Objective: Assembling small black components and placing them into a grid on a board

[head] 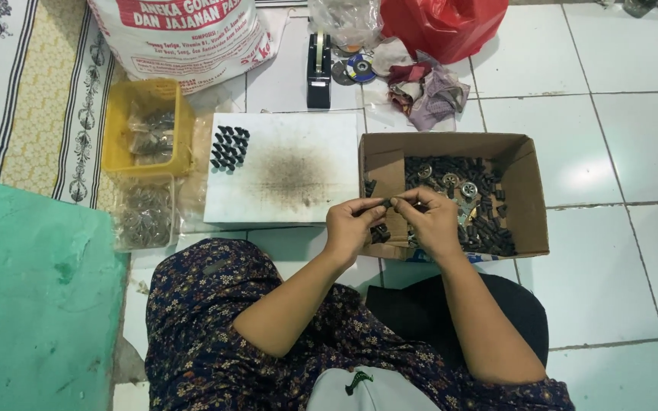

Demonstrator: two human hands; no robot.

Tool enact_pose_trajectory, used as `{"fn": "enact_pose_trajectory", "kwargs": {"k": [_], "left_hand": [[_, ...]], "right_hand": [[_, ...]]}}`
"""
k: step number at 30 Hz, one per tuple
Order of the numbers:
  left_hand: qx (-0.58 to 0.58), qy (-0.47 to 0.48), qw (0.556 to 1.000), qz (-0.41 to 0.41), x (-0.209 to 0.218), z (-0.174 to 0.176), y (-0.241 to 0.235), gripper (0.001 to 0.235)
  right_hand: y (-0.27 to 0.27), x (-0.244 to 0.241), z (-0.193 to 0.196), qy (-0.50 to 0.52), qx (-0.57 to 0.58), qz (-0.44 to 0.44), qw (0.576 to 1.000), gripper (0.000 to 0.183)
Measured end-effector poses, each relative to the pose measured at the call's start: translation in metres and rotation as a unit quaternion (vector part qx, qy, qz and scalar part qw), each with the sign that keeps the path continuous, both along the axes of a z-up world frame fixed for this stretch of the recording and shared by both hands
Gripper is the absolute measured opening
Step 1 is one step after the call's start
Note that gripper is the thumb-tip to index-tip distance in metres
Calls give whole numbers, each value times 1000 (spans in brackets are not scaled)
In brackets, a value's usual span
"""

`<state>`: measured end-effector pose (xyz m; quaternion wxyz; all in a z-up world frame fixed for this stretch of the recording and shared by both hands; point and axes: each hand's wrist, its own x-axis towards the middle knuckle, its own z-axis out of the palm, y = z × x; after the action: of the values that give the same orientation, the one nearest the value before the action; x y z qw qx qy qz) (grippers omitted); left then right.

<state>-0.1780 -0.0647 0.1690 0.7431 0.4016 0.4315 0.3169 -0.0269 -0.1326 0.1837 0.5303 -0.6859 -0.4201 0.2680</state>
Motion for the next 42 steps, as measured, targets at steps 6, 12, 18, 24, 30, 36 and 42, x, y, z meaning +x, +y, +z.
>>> {"fn": "enact_pose_trajectory", "kwargs": {"k": [6,12,18,24,30,36,42], "left_hand": [[-36,-16,999,37,-20,4,-5,28],[-27,-13,999,45,-45,9,-11,27],[-29,-21,998,56,-64,10,-19,28],[-21,-18,999,27,-61,5,-17,27],[-31,-18,999,27,-67,-6,-6,28],[-34,-3,999,39,-70,-9,1,27],[-27,1,998,58,-70,-10,32,28]], "right_hand": [[6,-20,0,-30,9,33,999,7],[-1,-34,6,66,-47,45,996,13],[-1,-42,16,225,-131,77,962,26],[3,-36,-3,329,-142,51,932,25],[6,-48,-11,315,-136,34,939,26],[13,-65,-9,282,-127,8,951,24],[43,-83,7,243,-105,-24,964,22]]}}
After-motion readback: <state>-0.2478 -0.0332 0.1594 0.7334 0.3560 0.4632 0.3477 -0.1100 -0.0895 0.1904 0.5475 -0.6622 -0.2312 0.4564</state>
